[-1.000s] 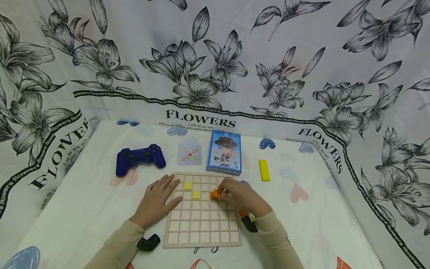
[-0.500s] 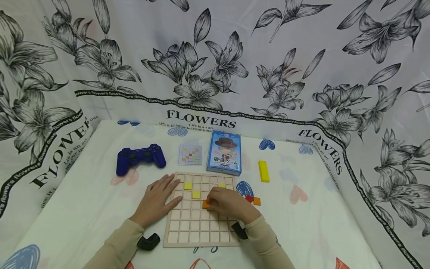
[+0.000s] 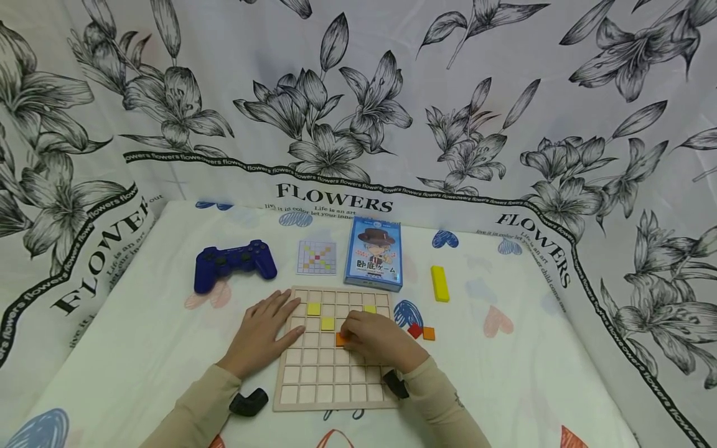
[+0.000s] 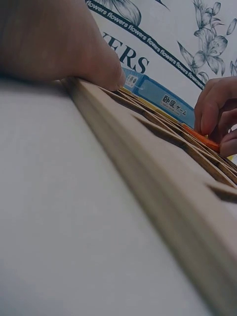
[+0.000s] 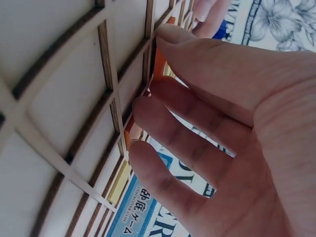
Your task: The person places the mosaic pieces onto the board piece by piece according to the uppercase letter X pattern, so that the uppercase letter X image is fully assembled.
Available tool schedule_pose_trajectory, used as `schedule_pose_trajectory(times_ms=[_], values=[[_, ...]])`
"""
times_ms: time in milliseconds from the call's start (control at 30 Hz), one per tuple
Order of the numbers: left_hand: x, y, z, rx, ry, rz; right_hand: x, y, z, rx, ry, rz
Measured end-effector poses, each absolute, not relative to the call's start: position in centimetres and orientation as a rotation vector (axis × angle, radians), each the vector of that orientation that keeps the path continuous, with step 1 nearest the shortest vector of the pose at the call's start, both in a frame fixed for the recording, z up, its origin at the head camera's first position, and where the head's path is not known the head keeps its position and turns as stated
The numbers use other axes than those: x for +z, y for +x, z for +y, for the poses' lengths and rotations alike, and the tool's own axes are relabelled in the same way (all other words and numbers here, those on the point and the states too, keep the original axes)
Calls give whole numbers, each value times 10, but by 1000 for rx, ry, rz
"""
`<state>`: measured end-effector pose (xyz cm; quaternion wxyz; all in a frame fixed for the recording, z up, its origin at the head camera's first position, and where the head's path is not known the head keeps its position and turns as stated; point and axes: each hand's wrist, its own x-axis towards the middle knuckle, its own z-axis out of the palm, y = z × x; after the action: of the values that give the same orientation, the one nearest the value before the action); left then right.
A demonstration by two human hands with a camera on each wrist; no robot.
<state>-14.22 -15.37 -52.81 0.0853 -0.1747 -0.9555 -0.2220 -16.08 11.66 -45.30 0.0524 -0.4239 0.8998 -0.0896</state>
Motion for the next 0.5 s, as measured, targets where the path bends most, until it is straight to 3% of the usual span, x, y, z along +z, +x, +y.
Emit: schedule_pose_trajectory(times_ms=[500], values=[[-524,-141,-153,-687,-523,-2851,-445,-157,134,-257,-1187,2772]])
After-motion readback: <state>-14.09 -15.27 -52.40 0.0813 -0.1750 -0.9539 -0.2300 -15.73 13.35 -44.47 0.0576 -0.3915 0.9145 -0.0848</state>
